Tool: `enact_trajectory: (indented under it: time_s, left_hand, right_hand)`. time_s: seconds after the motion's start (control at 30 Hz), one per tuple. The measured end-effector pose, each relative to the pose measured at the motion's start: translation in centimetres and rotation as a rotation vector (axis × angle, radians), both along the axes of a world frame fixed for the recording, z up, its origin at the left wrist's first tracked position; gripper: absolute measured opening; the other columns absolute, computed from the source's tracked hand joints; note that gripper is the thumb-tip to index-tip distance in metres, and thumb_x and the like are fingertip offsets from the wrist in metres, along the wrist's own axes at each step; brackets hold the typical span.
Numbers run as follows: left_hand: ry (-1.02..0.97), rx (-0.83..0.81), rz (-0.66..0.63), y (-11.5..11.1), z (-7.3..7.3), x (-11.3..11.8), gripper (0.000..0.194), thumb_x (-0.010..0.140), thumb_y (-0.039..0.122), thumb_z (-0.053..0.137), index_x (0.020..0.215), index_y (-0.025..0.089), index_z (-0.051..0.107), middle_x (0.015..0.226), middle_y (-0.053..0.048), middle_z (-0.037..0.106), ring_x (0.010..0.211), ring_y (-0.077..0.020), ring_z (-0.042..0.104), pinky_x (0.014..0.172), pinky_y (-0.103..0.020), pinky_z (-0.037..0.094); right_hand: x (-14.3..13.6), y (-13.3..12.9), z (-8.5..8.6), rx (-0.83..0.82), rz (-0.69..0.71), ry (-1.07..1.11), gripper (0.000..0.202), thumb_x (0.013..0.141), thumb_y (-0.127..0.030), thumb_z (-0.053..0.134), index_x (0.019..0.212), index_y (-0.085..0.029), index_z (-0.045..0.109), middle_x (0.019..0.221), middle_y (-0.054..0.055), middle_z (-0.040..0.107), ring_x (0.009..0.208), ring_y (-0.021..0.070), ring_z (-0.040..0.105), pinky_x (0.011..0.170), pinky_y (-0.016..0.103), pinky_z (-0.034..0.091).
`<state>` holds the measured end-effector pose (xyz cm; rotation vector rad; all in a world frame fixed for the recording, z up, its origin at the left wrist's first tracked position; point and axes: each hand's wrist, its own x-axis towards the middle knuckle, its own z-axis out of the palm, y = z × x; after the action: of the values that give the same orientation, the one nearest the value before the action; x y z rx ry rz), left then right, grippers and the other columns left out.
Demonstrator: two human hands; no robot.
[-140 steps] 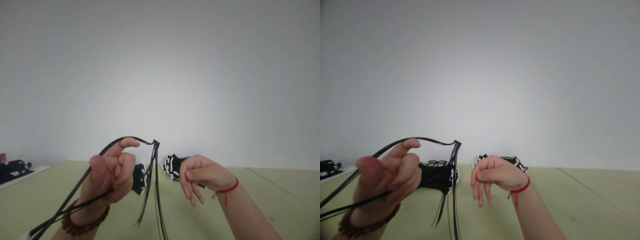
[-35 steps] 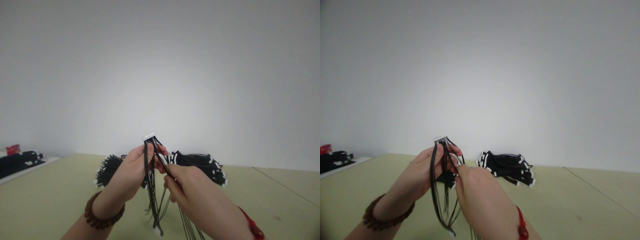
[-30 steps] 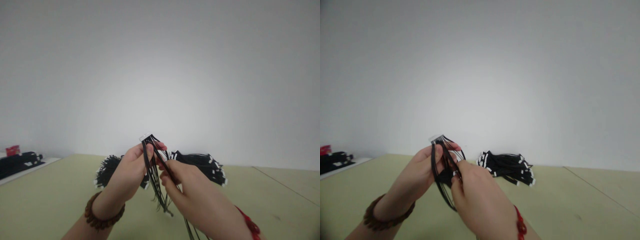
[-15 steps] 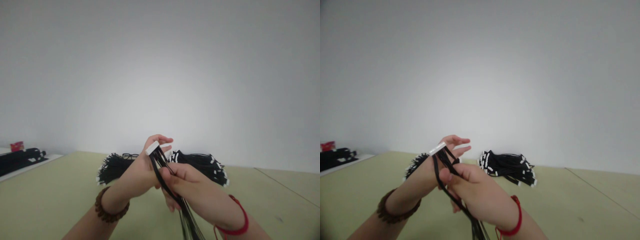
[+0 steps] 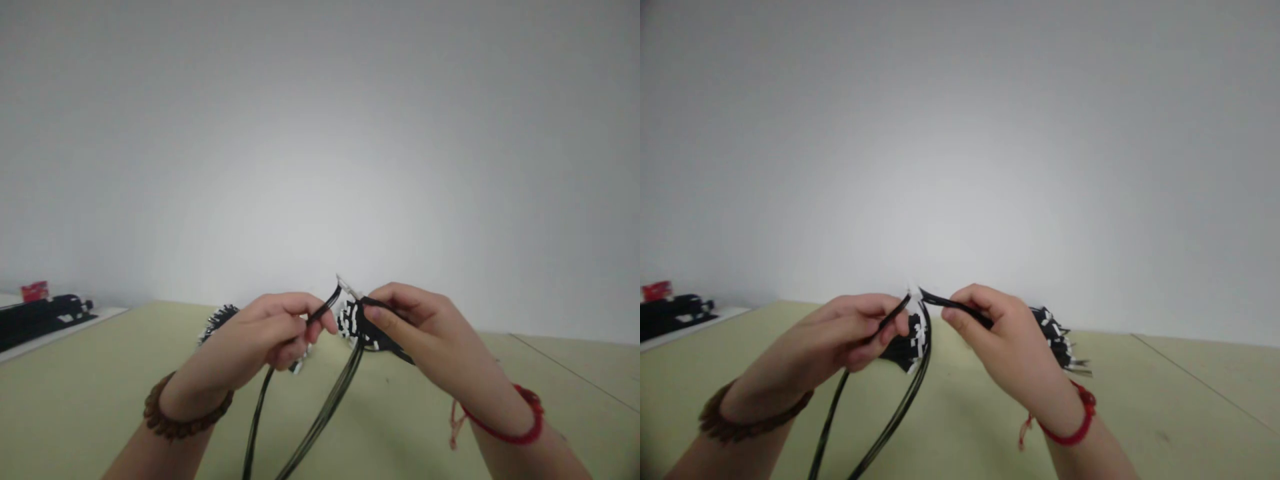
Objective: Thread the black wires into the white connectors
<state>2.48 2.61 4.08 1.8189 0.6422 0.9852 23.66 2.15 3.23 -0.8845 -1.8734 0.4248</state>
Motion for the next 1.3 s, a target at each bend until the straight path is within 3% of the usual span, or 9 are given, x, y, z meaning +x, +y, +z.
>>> enact_trajectory:
  time_s: [0.17,0.27,0.4,0.53,0.73,0.9,1.07,1.2,1.3]
  left_hand:
    - [-0.073,0.189,0.019,0.2,-0.6,1.2,0.005,0.078,0.015,0.06,0.074,0.019,0.06,0.067,0.002,0.055,0.059,-0.0102,0.053,0.058,-0.022,0.041]
    - [-0.11,0.145,0.025,0.2,-1.1,2.0,0.029,0.067,0.017,0.075,0.083,0.022,0.052,0.067,0.006,0.053,0.059,-0.0093,0.048,0.054,-0.019,0.038]
    - [-0.052,0.233,0.102,-0.1,-1.2,1.9,0.012,0.082,0.03,0.06,0.082,0.02,0.054,0.061,0.005,0.051,0.054,-0.0101,0.048,0.051,-0.021,0.038]
    - [-0.002,0.352,0.206,0.1,-0.8,1.4,0.017,0.085,0.035,0.056,0.079,0.019,0.057,0.065,0.002,0.055,0.057,-0.0128,0.052,0.054,-0.023,0.041]
    - [0.057,0.418,0.286,0.6,-0.9,1.1,0.026,0.087,0.036,0.051,0.072,0.018,0.06,0.073,-0.003,0.062,0.068,-0.0165,0.054,0.064,-0.027,0.042]
    - [-0.24,0.082,0.257,1.8,-0.8,0.6,0.034,0.084,0.049,0.054,0.069,0.018,0.05,0.045,0.007,0.041,0.038,-0.0076,0.035,0.039,-0.019,0.029]
    - [-0.484,0.091,0.388,4.2,-0.4,-0.6,0.035,0.084,0.042,0.058,0.063,0.017,0.043,0.052,0.008,0.032,0.041,-0.0039,0.025,0.037,-0.013,0.018]
    - [-0.517,0.095,0.408,5.1,-0.2,-1.6,0.032,0.081,0.033,0.062,0.062,0.016,0.043,0.055,0.007,0.035,0.042,-0.0035,0.029,0.038,-0.014,0.023]
    - [-0.566,0.148,0.444,5.1,-0.1,-2.1,0.024,0.08,0.028,0.062,0.067,0.017,0.045,0.061,0.006,0.042,0.044,-0.0033,0.034,0.041,-0.014,0.028]
  right_hand:
    - [-0.9,0.7,-0.8,-0.017,0.156,-0.049,0.027,0.093,-0.035,0.043,0.08,-0.018,0.059,0.064,-0.003,0.047,0.059,0.0114,0.043,0.054,0.023,0.034]
    - [-2.5,0.7,-1.4,-0.053,0.272,-0.135,0.024,0.092,-0.027,0.042,0.073,-0.018,0.054,0.063,-0.004,0.047,0.057,0.0104,0.042,0.053,0.021,0.034]
    - [-3.5,1.0,-1.9,-0.102,0.381,-0.164,0.03,0.092,-0.024,0.037,0.065,-0.019,0.047,0.058,-0.004,0.047,0.053,0.0096,0.046,0.052,0.02,0.038]
    - [-2.7,1.4,-1.7,-0.075,0.447,-0.15,0.026,0.088,-0.041,0.051,0.079,-0.017,0.056,0.072,0.001,0.058,0.068,0.0145,0.057,0.065,0.026,0.047]
    - [-0.6,1.6,-1.0,0.133,0.399,-0.004,0.06,0.081,-0.068,0.047,0.117,-0.02,0.054,0.12,0.013,0.051,0.112,0.0246,0.049,0.095,0.04,0.039]
    - [1.7,1.4,-0.7,0.267,0.34,0.21,0.038,0.072,-0.053,0.07,0.103,-0.032,0.063,0.11,0.005,0.05,0.086,0.018,0.055,0.071,0.031,0.047]
    - [4.4,0.2,-0.2,0.27,0.3,0.243,0.013,0.074,-0.033,0.075,0.066,-0.025,0.068,0.081,0.004,0.058,0.065,0.017,0.056,0.054,0.03,0.047]
    - [4.6,-0.5,0.2,0.154,0.286,0.189,0.03,0.078,-0.05,0.066,0.068,-0.022,0.068,0.072,0.006,0.064,0.062,0.0196,0.062,0.053,0.032,0.051]
    - [3.9,-0.3,0.5,0.127,0.169,0.186,0.026,0.089,-0.042,0.056,0.085,-0.02,0.069,0.074,0.006,0.068,0.067,0.0181,0.065,0.062,0.03,0.053]
